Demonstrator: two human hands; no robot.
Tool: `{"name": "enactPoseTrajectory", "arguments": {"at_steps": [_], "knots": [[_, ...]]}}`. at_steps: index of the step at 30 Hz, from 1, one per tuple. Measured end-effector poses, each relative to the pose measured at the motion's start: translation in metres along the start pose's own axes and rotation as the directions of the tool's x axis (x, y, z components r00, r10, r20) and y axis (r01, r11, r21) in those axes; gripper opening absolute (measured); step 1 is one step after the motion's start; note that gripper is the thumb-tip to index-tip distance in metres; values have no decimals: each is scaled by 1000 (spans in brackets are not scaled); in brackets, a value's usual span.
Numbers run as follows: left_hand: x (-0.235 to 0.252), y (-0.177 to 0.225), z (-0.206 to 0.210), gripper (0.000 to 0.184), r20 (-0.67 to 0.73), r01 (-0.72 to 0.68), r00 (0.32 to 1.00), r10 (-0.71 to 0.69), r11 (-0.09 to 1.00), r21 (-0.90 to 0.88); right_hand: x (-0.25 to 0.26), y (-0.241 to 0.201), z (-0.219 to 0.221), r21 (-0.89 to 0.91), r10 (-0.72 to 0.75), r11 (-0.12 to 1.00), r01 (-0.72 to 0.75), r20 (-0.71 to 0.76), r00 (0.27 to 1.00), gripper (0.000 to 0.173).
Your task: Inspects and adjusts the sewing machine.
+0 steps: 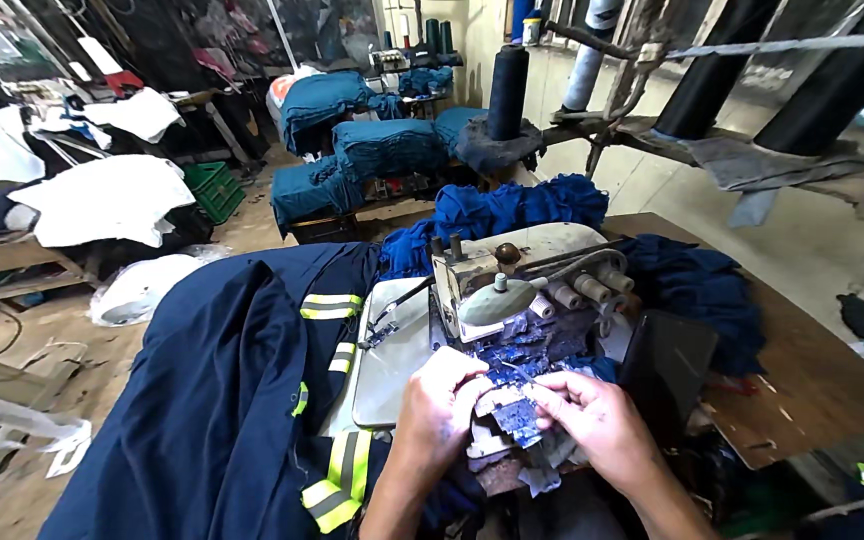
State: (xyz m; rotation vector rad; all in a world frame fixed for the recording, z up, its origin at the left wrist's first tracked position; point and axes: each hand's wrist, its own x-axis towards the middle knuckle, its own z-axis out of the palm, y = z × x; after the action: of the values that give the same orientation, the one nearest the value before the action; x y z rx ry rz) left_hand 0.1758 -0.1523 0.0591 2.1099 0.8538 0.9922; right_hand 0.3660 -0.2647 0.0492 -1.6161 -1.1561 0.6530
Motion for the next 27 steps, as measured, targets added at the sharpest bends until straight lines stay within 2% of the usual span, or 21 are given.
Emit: {"name": "enactPoseTrajectory", "arguments": {"at_steps": [5, 27], "knots": [[0, -1, 1, 11, -34, -11, 999, 12, 1000, 23, 3, -3, 9, -105, 96, 990, -93, 16, 995, 16], [0, -3, 2, 9, -55, -49, 997, 52, 998, 45, 4, -4, 13, -148, 117, 983, -111, 34, 993, 16]]}}
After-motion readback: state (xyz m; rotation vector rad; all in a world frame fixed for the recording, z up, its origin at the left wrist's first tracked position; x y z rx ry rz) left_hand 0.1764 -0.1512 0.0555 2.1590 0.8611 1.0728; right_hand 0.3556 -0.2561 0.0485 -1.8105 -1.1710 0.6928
